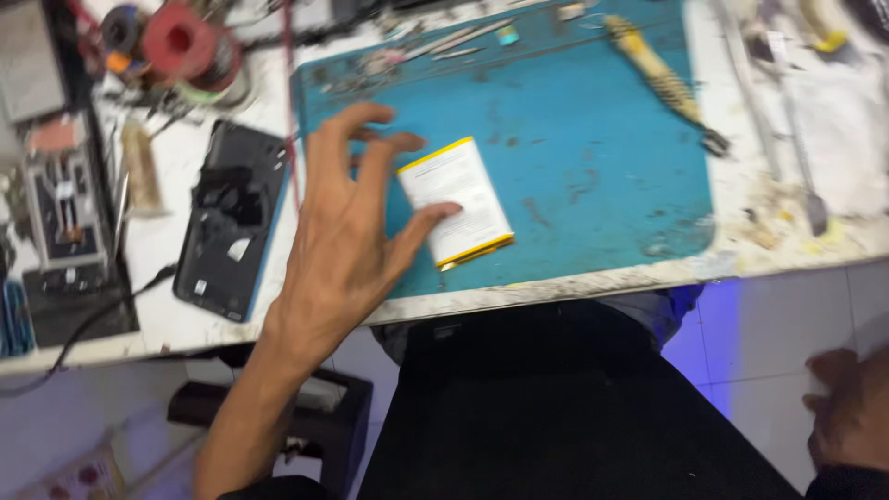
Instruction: The person uses a screwdriver to pry the battery out of an opened smartphone on a repair mat, then lifts the battery free and sets the phone aside. They then hold the removed battery and use scissors to trim the edge of its yellow wrapping while working it with tweezers.
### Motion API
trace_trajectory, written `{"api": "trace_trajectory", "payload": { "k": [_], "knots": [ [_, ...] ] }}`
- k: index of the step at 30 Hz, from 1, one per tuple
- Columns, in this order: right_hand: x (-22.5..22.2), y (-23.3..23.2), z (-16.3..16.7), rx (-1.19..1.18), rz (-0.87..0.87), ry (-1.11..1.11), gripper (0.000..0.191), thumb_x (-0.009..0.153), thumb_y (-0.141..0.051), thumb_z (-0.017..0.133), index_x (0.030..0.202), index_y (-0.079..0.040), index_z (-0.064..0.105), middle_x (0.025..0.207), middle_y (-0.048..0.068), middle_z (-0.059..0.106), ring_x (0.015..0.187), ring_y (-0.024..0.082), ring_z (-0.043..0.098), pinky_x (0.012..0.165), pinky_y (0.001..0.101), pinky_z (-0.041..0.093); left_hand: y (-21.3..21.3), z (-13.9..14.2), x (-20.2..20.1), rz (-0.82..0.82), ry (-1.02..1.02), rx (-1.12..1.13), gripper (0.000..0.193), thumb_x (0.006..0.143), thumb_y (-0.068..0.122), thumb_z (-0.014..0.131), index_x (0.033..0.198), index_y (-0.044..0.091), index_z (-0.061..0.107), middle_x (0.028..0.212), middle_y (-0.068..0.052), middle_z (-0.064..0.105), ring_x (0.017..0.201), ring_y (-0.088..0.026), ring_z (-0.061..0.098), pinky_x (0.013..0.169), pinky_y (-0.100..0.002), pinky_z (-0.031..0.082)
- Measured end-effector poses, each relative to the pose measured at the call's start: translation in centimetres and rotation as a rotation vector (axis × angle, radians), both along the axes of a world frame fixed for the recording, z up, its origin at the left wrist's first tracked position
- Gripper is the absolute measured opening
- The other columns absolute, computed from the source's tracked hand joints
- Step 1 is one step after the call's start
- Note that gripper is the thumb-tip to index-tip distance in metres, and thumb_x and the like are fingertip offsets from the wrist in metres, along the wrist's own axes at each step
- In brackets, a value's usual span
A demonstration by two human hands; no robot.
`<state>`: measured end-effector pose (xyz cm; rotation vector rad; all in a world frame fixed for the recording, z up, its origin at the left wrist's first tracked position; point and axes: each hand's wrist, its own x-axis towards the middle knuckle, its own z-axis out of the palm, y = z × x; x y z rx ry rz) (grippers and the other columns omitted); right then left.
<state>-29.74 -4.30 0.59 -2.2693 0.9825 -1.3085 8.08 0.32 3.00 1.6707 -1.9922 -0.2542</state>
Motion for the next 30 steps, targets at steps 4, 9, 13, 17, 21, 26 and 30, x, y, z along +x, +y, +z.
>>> {"api": "trace_trajectory", "payload": {
  "k": [4,9,13,17,21,26,30],
  "knots": [
    [0.9,5.1,-5.1,0.56,0.297,-0.607,0.043,0.088,-0.014,0.078,0.123,0.006,0.063,0.097,0.022,0.07,0.083,0.03,0.065,0.072,0.0419,0.054,1.1,0.1,3.1,-0.291,0.059,0.062,0.057,0.085,0.034,0.082,0.125,-0.001,0.065,0.136,-0.02,0.06,0.129,-0.039,0.059,0.111,-0.049,0.05],
    [3.4,3.4,-5.7,1.272,0.477,-0.898,0.05,0.089,-0.02,0.08,0.127,0.005,0.06,0.094,0.02,0.072,0.078,0.023,0.066,0.068,0.0363,0.056,1.6,-1.5,4.3,-0.385,-0.143,-0.102,0.027,0.092,0.017,0.077,0.113,0.0,0.072,0.13,-0.016,0.067,0.127,-0.035,0.063,0.11,-0.048,0.054],
    [9.0,4.3,-7.5,1.731,0.9,-0.391,0.055,0.089,-0.026,0.081,0.13,0.004,0.059,0.093,0.018,0.073,0.074,0.018,0.067,0.065,0.0318,0.057,1.7,-2.6,4.8,-0.448,-0.203,-0.185,0.016,0.094,0.011,0.076,0.1,-0.003,0.071,0.119,-0.021,0.071,0.117,-0.037,0.07,0.102,-0.046,0.059],
    [12.1,5.2,-10.5,1.69,1.019,-0.284,0.045,0.094,-0.019,0.074,0.132,0.003,0.062,0.089,0.012,0.075,0.068,0.011,0.064,0.063,0.0253,0.052,1.6,-3.3,4.9,-0.494,-0.193,-0.243,0.015,0.095,0.008,0.076,0.097,-0.006,0.072,0.109,-0.021,0.073,0.11,-0.037,0.073,0.099,-0.045,0.061],
    [13.0,4.7,-11.4,1.754,0.984,-0.304,0.042,0.095,-0.016,0.071,0.13,0.003,0.062,0.085,0.012,0.075,0.064,0.01,0.062,0.057,0.0232,0.05,1.9,-4.1,5.2,-0.517,-0.168,-0.233,0.014,0.095,0.006,0.074,0.1,-0.007,0.074,0.105,-0.018,0.071,0.112,-0.038,0.072,0.096,-0.043,0.063],
    [14.6,4.3,-11.7,1.785,0.985,-0.343,0.04,0.097,-0.014,0.069,0.132,0.004,0.061,0.087,0.012,0.074,0.064,0.009,0.06,0.057,0.0224,0.048,2.1,-4.8,6.0,-0.511,-0.126,-0.192,0.014,0.096,0.003,0.073,0.104,-0.008,0.074,0.106,-0.018,0.071,0.117,-0.037,0.072,0.095,-0.039,0.064],
    [15.5,4.6,-12.4,1.79,0.952,-0.373,0.037,0.098,-0.01,0.066,0.132,0.003,0.059,0.087,0.012,0.073,0.064,0.009,0.059,0.057,0.0234,0.05,2.0,-5.0,6.5,-0.515,-0.09,-0.19,0.016,0.098,0.005,0.074,0.105,-0.009,0.074,0.107,-0.02,0.071,0.118,-0.039,0.071,0.095,-0.04,0.064]
  ]
}}
